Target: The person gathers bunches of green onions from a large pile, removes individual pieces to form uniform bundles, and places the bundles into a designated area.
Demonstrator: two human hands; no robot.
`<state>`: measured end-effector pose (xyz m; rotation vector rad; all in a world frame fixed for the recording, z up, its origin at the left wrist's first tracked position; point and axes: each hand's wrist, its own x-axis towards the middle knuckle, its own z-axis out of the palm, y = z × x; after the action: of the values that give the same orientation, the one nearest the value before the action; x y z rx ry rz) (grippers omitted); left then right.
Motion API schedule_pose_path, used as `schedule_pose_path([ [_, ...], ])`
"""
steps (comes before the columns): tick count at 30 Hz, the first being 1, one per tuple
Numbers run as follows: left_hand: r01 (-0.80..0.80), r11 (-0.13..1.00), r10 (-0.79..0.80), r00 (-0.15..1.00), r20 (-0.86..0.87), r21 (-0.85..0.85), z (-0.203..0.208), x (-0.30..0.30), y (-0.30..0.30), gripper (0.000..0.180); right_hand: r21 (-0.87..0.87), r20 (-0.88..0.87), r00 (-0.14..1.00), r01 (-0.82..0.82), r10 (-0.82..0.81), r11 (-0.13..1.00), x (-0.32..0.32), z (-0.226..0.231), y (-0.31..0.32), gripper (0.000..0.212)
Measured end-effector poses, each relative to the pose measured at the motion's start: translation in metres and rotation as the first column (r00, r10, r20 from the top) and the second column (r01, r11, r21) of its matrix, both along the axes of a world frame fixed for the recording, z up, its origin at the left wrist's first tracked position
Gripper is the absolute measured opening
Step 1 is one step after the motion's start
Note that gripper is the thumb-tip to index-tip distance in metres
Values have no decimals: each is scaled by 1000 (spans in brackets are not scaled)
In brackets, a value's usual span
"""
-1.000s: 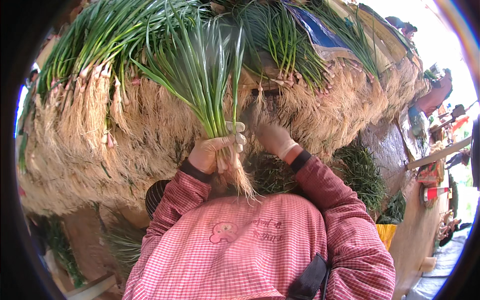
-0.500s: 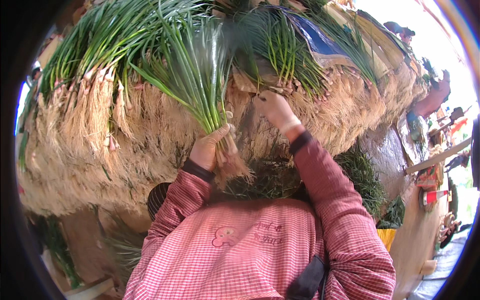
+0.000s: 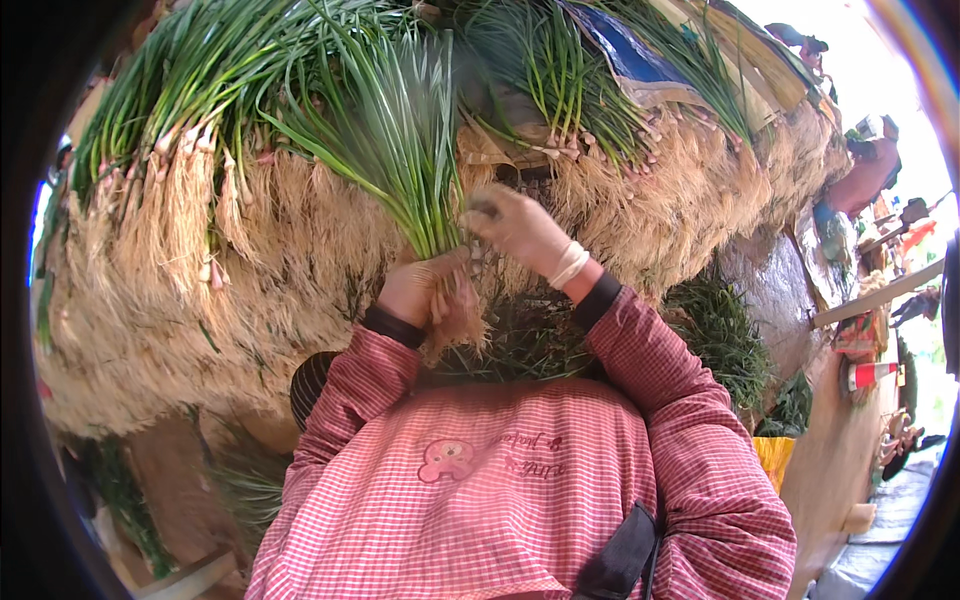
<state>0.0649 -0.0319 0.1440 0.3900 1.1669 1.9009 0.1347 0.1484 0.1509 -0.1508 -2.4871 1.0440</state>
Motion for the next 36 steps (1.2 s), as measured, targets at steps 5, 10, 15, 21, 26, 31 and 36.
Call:
schedule_pose_path([
  [5, 87, 995, -87, 996, 1, -42, 8, -5, -10, 17, 894, -35, 993, 83, -115, 440, 9, -4, -3, 25],
  [10, 284, 934, -318, 938, 140, 219, -5, -15, -16, 21, -7, 163, 979, 126, -124, 992, 4, 5, 17, 29],
  [15, 307, 915, -362, 911, 197, 260, -5, -15, -17, 20, -645, -282, 939, -337, 196, 686, -24, -8, -15, 24],
  [21, 265, 942, -318, 900, 299, 204, -4, -14, -23, 19, 417, 261, 965, -76, -39, 906, 12, -1, 17, 14],
  [26, 203, 979, -197, 970, 140, -34, -12, -8, -17, 21, 449, -32, 998, 65, -56, 891, 22, 57, -9, 20],
  [31, 179, 980, -181, 983, -15, -84, -6, -1, -10, 21, 901, 191, 961, -91, -201, 424, -4, 58, -26, 25],
  [36, 284, 956, -272, 951, 145, -75, -10, -10, -15, 20, -322, -41, 960, -275, 276, 906, 47, 62, 22, 23],
])
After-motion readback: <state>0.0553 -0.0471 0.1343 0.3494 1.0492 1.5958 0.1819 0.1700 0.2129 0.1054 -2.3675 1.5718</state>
